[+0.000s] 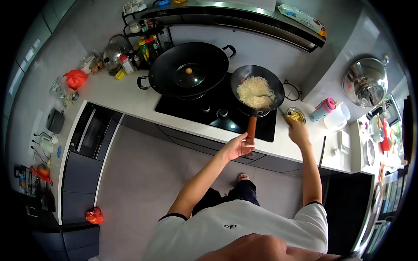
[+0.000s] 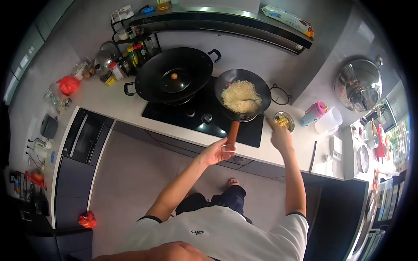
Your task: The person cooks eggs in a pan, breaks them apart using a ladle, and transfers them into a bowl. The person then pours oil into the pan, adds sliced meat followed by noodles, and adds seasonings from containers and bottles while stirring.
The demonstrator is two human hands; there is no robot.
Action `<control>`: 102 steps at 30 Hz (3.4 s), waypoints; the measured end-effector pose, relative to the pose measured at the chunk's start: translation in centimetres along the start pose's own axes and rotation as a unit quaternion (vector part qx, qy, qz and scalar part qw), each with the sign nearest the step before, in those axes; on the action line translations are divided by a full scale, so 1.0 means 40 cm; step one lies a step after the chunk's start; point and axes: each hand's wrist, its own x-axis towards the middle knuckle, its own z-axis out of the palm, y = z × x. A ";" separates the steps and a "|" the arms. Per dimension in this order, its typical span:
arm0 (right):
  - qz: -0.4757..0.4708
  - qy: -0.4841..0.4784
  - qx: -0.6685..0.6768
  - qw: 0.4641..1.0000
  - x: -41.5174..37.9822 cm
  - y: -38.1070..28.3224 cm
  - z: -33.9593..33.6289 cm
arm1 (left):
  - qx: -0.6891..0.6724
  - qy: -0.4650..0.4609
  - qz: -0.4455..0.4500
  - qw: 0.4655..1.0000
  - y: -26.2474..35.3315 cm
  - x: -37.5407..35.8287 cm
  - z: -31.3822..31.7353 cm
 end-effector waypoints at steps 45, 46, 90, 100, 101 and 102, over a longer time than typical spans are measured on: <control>0.425 0.134 0.085 0.891 0.169 -0.647 0.382 | 0.385 0.443 0.485 0.648 2.632 -0.293 -0.603; 0.397 0.191 0.082 0.894 0.161 -0.652 0.408 | 0.367 0.422 0.473 0.680 2.617 -0.293 -0.574; 0.021 0.253 0.242 0.936 0.435 -1.245 0.123 | 0.580 -0.192 0.455 0.648 1.130 -0.308 -0.430; 0.245 0.195 0.564 0.764 0.360 -1.133 0.140 | 0.570 -0.207 0.449 0.656 1.048 -0.254 -0.383; 0.274 0.169 0.600 0.732 0.352 -1.122 0.136 | 0.559 -0.190 0.430 0.683 1.037 -0.249 -0.385; 0.272 0.178 0.626 0.709 0.348 -1.108 0.145 | 0.547 -0.172 0.410 0.709 1.026 -0.245 -0.385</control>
